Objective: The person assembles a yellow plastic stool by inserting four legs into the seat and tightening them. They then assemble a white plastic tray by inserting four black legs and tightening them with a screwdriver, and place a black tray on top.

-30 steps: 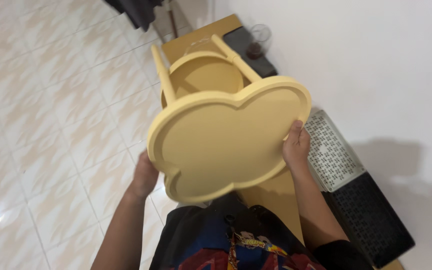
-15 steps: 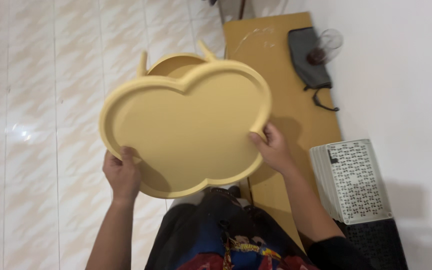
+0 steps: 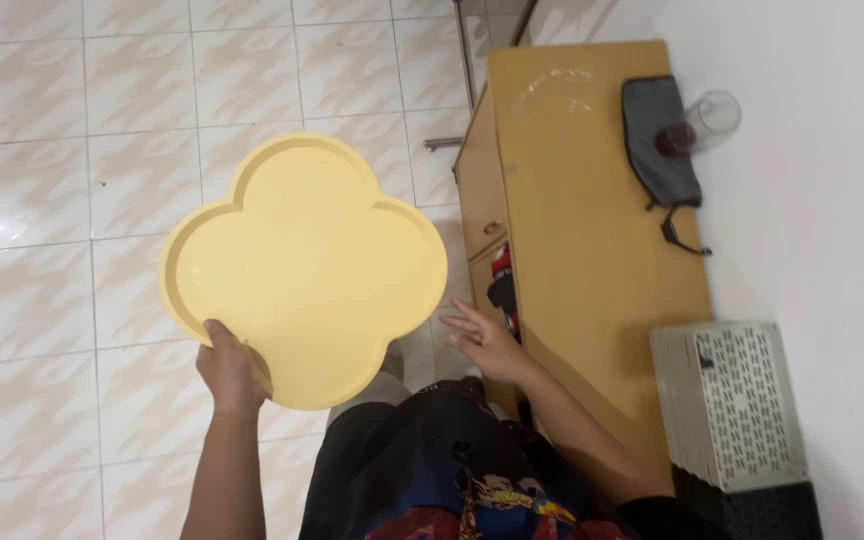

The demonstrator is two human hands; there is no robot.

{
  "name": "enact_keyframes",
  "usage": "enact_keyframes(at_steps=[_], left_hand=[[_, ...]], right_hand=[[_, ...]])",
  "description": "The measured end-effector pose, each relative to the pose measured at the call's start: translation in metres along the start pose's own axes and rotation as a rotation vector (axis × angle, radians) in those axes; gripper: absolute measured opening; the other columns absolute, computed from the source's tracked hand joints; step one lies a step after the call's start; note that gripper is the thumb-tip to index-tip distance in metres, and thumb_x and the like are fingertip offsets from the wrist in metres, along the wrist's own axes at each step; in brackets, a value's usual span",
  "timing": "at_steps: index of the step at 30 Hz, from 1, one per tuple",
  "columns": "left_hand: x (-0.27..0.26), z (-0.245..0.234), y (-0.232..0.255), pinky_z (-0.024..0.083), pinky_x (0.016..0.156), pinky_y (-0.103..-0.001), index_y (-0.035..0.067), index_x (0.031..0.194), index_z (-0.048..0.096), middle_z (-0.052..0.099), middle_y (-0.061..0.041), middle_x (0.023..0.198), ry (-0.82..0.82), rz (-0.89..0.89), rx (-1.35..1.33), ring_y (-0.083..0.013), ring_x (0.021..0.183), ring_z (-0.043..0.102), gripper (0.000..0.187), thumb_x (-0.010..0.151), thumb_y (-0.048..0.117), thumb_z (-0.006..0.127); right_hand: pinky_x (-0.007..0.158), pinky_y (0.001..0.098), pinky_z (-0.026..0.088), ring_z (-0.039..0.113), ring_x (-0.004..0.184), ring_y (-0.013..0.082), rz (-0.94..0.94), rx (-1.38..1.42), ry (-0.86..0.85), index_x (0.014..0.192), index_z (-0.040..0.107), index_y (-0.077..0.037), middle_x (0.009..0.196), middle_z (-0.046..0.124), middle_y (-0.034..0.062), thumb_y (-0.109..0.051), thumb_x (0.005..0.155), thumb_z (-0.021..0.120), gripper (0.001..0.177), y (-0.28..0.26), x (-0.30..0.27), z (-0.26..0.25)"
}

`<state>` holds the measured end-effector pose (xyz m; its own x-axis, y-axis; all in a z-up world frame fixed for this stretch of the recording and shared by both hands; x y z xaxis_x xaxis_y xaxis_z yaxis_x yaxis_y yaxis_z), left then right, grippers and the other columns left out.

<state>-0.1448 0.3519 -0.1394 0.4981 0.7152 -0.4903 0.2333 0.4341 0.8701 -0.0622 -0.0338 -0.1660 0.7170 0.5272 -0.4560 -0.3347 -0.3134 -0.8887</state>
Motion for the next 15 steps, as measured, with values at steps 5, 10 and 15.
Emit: enact_keyframes(at_steps=[5,10,15], left_hand=[[0.111,0.032,-0.018,0.058,0.091,-0.045,-0.008,0.141,0.042,0.059,-0.019,0.135,0.101,-0.183,-0.112,-0.0310,0.114,0.065,0.062,0.108,0.044,0.041],[0.210,0.088,-0.043,0.061,0.092,-0.044,-0.006,0.141,0.042,0.060,-0.017,0.136,0.147,-0.336,-0.220,-0.0297,0.115,0.066,0.060,0.108,0.044,0.041],[0.251,0.157,-0.064,0.060,0.078,-0.041,0.002,0.137,0.048,0.064,-0.012,0.122,-0.141,-0.436,-0.470,-0.0246,0.101,0.069,0.040,0.107,0.028,0.047]], right_hand=[[0.108,0.0342,0.048,0.060,0.131,0.0247,0.142,0.011,0.053,0.151,0.043,0.000,0.144,0.062,0.0181,-0.017,0.100,0.062,0.057,0.008,0.066,0.013],[0.105,0.0323,0.051,0.064,0.127,0.0218,0.266,-0.037,0.093,0.144,0.050,0.000,0.140,0.065,0.0158,-0.020,0.099,0.062,0.051,-0.016,0.114,0.025],[0.107,0.0345,0.050,0.064,0.127,0.0227,0.321,-0.009,0.092,0.145,0.050,-0.001,0.140,0.065,0.0139,-0.025,0.098,0.062,0.053,-0.036,0.130,0.032]])
Point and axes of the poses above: each hand's wrist, its own x-axis towards the middle knuckle, its own z-axis out of the palm, y = z × x, the point moved 1 cm from there along x, towards the middle knuckle
